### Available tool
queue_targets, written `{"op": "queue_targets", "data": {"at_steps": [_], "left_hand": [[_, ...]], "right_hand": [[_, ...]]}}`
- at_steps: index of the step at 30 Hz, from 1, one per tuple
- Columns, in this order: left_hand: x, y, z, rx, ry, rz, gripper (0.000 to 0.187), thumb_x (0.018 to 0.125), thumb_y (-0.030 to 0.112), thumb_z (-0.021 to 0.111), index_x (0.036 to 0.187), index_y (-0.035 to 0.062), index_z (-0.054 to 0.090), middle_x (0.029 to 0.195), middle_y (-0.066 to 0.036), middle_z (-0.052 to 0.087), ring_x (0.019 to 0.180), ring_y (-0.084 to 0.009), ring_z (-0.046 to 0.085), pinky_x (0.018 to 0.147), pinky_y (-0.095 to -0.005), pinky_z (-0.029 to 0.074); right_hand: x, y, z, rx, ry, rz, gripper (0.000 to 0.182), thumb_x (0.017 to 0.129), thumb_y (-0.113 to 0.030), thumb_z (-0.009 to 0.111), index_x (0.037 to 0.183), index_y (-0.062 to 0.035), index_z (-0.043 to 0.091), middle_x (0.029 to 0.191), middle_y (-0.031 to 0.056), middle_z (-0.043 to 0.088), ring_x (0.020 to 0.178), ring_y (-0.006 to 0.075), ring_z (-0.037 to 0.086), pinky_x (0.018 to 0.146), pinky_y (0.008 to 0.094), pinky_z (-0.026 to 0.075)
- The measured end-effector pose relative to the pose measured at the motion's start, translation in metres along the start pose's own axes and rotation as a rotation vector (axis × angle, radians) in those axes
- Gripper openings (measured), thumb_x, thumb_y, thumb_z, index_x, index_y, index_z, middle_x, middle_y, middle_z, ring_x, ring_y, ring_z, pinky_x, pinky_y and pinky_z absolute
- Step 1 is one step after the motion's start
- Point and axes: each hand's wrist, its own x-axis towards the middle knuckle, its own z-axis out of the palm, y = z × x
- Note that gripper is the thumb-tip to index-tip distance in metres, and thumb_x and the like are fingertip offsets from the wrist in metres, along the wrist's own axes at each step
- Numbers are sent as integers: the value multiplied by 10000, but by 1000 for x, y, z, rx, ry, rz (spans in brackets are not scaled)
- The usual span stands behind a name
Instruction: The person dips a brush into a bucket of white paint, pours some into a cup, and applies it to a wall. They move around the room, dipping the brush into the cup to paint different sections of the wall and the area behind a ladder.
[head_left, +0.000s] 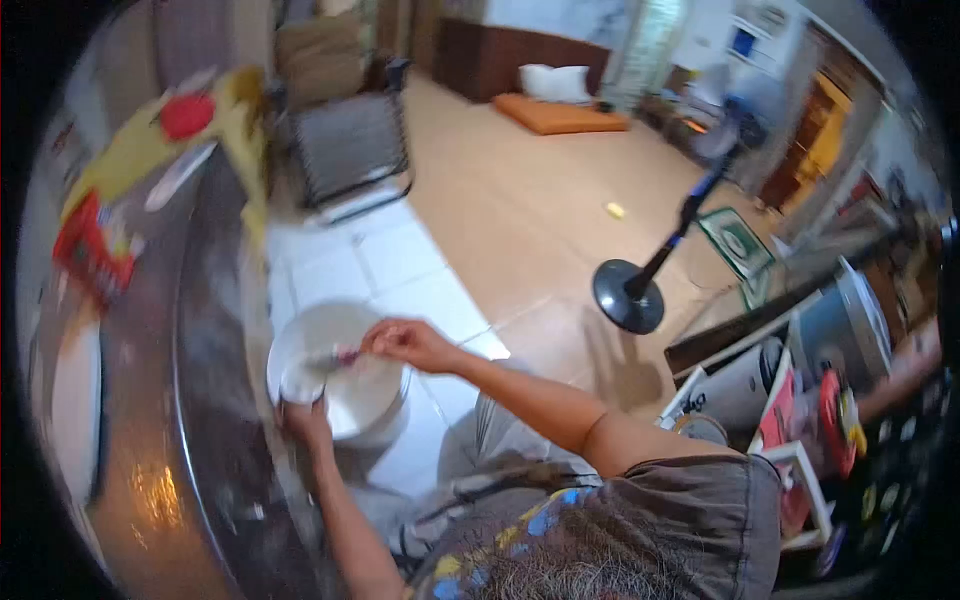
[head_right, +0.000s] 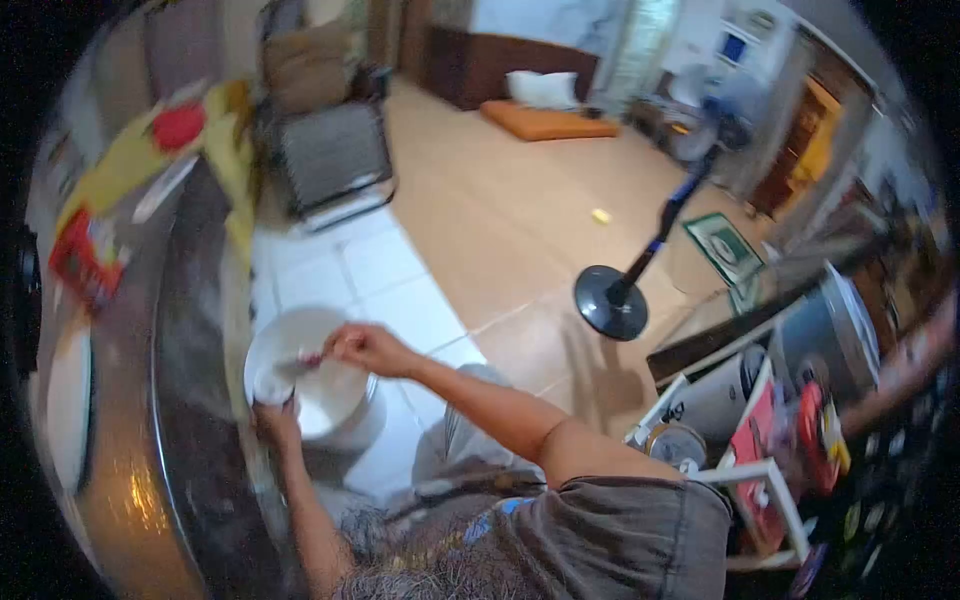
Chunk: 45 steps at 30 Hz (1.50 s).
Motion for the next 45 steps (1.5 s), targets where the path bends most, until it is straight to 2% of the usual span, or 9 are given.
{"op": "queue_targets", "data": {"at_steps": [2, 6, 10, 17, 20, 23, 29, 41, 45], "left_hand": [[-1, -3, 2, 101, 12, -75, 431, 651, 164, 855, 1016, 10, 686, 1042, -197, 677, 1032, -388, 586, 947, -507, 412], [-2, -1, 0, 188, 37, -49, 492, 728, 243, 850, 1101, -9, 652, 1072, -222, 650, 1061, -419, 603, 883, -521, 469], [-2, 6, -6, 208, -44, -159, 528, 737, 254, 848, 1128, -27, 633, 1056, -231, 653, 1032, -428, 614, 887, -524, 470], [-5, 1, -3, 99, 107, 20, 505, 713, 239, 860, 1080, -33, 644, 1052, -243, 657, 1023, -427, 621, 870, -522, 471], [-3, -2, -3, 184, -25, -125, 563, 679, 272, 882, 1092, -23, 640, 1078, -234, 653, 1057, -415, 605, 893, -524, 449], [-8, -20, 15, 201, 183, 26, 547, 692, 261, 873, 1095, -22, 634, 1094, -218, 640, 1101, -411, 565, 949, -538, 404], [-5, -7, 7, 119, 111, -46, 508, 674, 241, 865, 1041, -10, 619, 1057, -204, 643, 1082, -405, 549, 996, -537, 364], [-1, 7, -5, 117, -27, -175, 522, 671, 263, 870, 1032, -6, 606, 1016, -208, 628, 1059, -412, 544, 978, -536, 369], [-1, 7, -4, 117, 38, -89, 540, 689, 318, 864, 1029, -15, 608, 979, -212, 623, 1020, -434, 552, 943, -559, 371]], "right_hand": [[-6, -16, -8, -30, 7, -14, 211, 946, -133, 675, 1123, -22, 647, 1023, 52, 690, 967, 81, 604, 857, 235, 485], [-9, -27, -20, -38, 45, -68, 199, 954, -111, 654, 1131, -21, 640, 1029, 51, 676, 993, 88, 597, 903, 260, 499], [-2, -25, 3, 226, 120, 21, 289, 979, -204, 626, 1165, 16, 620, 979, 66, 686, 856, 93, 630, 804, 248, 525], [2, 15, 28, 538, 173, 251, 298, 974, -197, 631, 1200, -5, 603, 1000, 91, 693, 889, 161, 684, 814, 297, 571], [-5, 23, 11, 538, 239, 330, 287, 954, -162, 646, 1179, 12, 613, 981, 107, 700, 846, 186, 695, 793, 316, 578], [-10, 22, -9, 513, 305, 346, 247, 945, -127, 637, 1145, 17, 627, 941, 123, 709, 811, 197, 701, 775, 325, 585], [-7, 16, 0, 602, 340, 310, 228, 970, -129, 606, 1142, 20, 614, 956, 125, 711, 807, 203, 706, 765, 322, 586], [-11, 17, -10, 504, 340, 310, 182, 933, -117, 634, 1063, 10, 643, 901, 104, 705, 755, 183, 681, 725, 319, 574], [-9, 7, -2, 527, 342, 290, 196, 948, -109, 622, 1098, 16, 632, 915, 112, 702, 777, 193, 689, 748, 321, 578]]}}
